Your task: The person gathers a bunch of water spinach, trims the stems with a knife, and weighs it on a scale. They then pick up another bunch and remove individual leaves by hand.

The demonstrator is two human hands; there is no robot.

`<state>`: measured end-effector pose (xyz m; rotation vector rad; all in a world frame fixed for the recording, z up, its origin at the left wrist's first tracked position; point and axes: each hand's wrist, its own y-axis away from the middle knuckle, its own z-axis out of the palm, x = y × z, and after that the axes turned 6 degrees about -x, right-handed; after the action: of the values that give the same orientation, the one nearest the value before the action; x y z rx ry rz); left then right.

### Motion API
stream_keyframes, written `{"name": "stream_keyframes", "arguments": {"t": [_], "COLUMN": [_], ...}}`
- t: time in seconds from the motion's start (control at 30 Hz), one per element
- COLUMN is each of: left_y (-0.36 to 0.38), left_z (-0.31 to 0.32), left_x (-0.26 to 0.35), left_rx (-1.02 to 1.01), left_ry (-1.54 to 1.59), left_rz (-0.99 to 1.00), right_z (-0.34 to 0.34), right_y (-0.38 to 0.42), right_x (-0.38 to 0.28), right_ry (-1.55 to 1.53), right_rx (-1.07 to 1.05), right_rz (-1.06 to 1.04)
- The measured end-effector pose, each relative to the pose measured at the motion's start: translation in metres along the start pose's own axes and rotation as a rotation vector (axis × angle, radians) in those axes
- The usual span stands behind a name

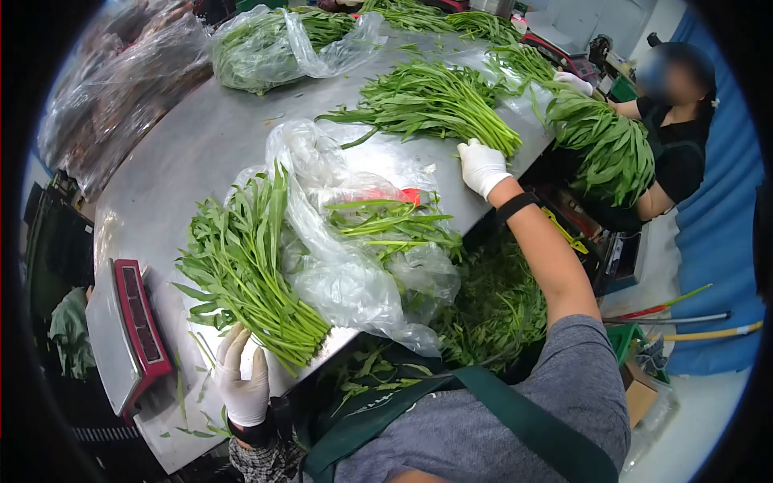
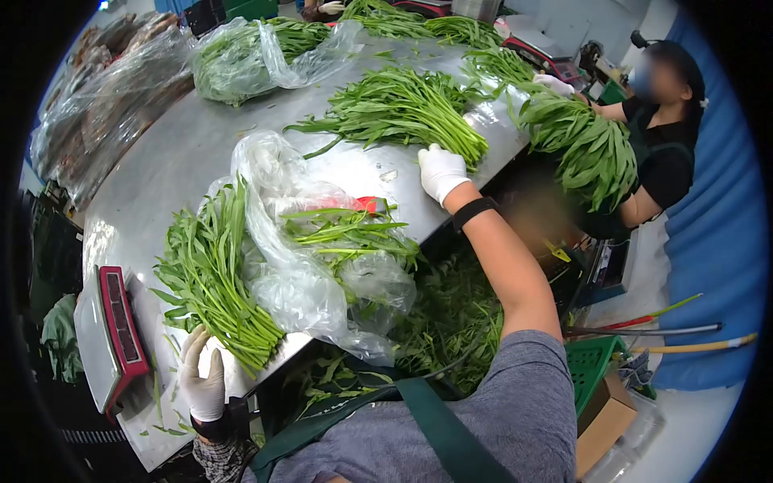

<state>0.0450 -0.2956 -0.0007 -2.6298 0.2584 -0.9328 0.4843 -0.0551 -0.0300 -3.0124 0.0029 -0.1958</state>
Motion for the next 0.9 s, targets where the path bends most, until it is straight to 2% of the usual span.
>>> {"name": "stream_keyframes", "arguments": {"t": [0.17,0.33,0.4,0.43,0.5,0.57,0.63,0.7,0.77,0.9], "left_y": [0.010,0.025,0.027,0.027,0.027,0.022,0.021,0.027,0.037,0.058], "left_z": [-0.007,-0.012,-0.009,-0.008,-0.007,-0.007,-0.007,-0.011,-0.017,-0.014], "left_x": [0.002,-0.002,-0.001,-0.001,-0.003,0.003,0.007,0.009,0.008,-0.010], "left_rx": [0.055,0.063,0.069,0.064,0.031,0.022,0.037,0.053,0.078,0.078], "left_ry": [0.067,0.096,0.141,0.153,0.166,0.177,0.229,0.222,0.220,0.283], "left_rz": [-0.017,-0.063,-0.069,-0.070,-0.014,0.005,0.009,0.007,-0.031,-0.105], "right_z": [0.011,-0.014,-0.026,-0.006,-0.025,-0.041,-0.054,-0.065,-0.066,-0.052], "right_y": [-0.001,0.060,0.098,0.106,0.135,0.140,0.127,0.106,0.074,0.008], "right_x": [0.012,0.049,0.072,0.103,0.098,0.078,0.052,0.034,0.035,0.045], "right_ry": [-0.023,-0.079,-0.099,-0.051,0.040,-0.282,-0.388,-0.461,-0.370,-0.424], "right_rx": [-0.001,-0.225,-0.309,-0.406,-0.386,-0.083,-0.033,0.033,0.138,0.125], "right_rz": [0.101,0.140,0.294,0.289,0.261,0.111,-0.036,-0.039,0.020,0.205]}}
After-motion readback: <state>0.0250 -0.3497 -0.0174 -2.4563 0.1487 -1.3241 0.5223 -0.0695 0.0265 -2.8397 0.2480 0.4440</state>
